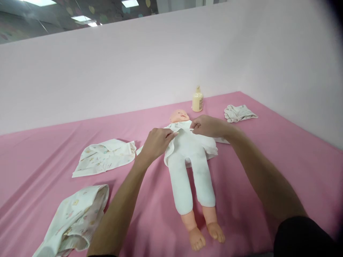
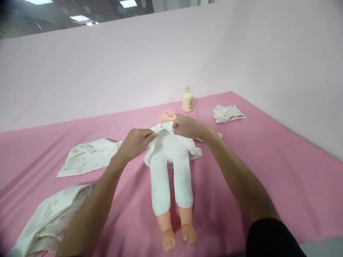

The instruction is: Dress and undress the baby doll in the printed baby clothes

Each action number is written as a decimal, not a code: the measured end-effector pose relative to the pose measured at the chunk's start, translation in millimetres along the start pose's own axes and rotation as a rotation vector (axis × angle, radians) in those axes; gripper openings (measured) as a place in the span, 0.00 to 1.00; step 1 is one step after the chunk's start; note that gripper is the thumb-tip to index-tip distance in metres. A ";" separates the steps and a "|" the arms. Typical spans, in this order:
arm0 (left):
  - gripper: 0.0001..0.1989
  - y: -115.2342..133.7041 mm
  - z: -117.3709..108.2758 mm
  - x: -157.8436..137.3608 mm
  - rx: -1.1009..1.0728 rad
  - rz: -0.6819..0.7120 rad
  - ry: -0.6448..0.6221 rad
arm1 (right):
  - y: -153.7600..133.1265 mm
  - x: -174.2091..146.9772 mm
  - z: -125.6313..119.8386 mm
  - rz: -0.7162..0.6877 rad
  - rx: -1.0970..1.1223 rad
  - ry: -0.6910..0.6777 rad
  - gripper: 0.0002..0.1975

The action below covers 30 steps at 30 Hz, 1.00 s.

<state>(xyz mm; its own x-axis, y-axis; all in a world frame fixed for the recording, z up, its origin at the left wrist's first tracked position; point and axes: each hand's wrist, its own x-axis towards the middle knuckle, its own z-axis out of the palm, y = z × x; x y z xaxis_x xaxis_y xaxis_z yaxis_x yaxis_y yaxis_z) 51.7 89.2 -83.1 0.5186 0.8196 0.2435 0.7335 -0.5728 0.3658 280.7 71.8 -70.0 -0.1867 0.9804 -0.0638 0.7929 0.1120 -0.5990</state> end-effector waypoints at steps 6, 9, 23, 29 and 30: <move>0.18 5.4 14.3 -3.8 0.148 0.107 -0.028 | -9.6 -8.7 -2.4 0.008 0.060 0.020 0.05; 0.17 8.3 25.2 -4.0 0.240 0.113 0.022 | -15.4 -10.3 1.1 -0.009 0.073 0.029 0.06; 0.16 9.9 37.8 -1.7 0.378 0.084 0.038 | -19.4 -8.0 12.9 -0.037 0.053 0.053 0.07; 0.15 9.9 42.8 -2.3 0.375 0.096 0.055 | -17.9 -5.3 14.7 -0.025 0.096 0.078 0.06; 0.15 9.9 43.0 -2.2 0.371 0.095 0.061 | -16.9 -4.5 15.2 -0.027 0.109 0.084 0.06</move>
<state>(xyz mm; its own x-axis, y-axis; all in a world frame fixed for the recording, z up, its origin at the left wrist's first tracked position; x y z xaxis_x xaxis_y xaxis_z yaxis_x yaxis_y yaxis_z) 76.8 81.3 -118.6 0.5731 0.7556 0.3173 0.7983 -0.6022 -0.0078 259.3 63.0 -71.7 -0.1539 0.9879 0.0182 0.7199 0.1247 -0.6827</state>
